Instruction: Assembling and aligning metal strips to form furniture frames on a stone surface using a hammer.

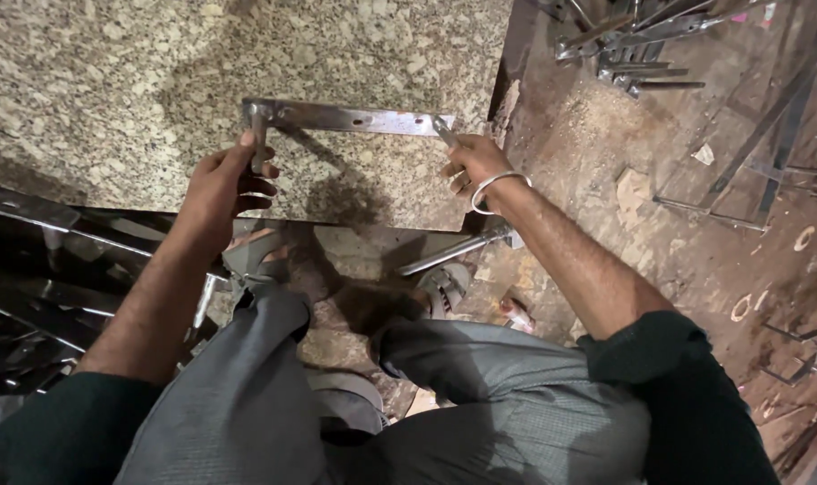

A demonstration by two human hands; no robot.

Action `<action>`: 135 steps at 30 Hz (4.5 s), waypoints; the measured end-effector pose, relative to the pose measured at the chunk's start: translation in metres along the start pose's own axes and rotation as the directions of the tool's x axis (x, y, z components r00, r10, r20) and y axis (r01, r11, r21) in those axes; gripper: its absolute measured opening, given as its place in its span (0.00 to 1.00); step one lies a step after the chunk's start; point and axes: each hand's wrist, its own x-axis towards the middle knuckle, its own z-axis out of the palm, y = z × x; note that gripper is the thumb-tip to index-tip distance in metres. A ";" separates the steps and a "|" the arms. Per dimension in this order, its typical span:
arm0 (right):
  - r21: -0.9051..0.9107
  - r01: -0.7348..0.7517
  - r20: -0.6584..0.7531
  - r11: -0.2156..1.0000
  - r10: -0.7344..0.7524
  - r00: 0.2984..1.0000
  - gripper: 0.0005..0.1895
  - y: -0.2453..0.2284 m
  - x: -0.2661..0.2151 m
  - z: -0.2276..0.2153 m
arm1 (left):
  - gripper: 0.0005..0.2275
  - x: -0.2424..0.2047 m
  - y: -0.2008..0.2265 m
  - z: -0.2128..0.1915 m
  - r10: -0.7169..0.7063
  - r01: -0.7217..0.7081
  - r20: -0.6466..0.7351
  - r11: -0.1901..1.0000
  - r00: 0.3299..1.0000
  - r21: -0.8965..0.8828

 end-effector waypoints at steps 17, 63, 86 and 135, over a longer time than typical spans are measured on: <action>-0.309 0.190 0.522 0.932 -0.001 0.853 0.17 0.060 0.004 0.071 | 0.34 0.019 -0.009 0.029 -0.023 -0.282 0.509 0.809 0.861 0.515; -0.898 0.439 0.348 0.041 -0.546 0.762 0.47 0.036 0.037 0.017 | 0.24 0.022 -0.074 -0.022 0.732 -0.222 0.245 -0.130 0.635 0.966; -0.852 0.468 0.225 0.235 -0.642 0.733 0.42 0.007 0.043 0.029 | 0.20 0.043 -0.018 -0.015 0.637 -0.037 -0.117 0.222 0.762 0.974; -0.760 0.585 0.139 0.284 -0.808 0.573 0.32 0.046 0.111 0.013 | 0.17 0.054 -0.029 -0.035 0.746 -0.316 0.162 0.067 0.645 0.947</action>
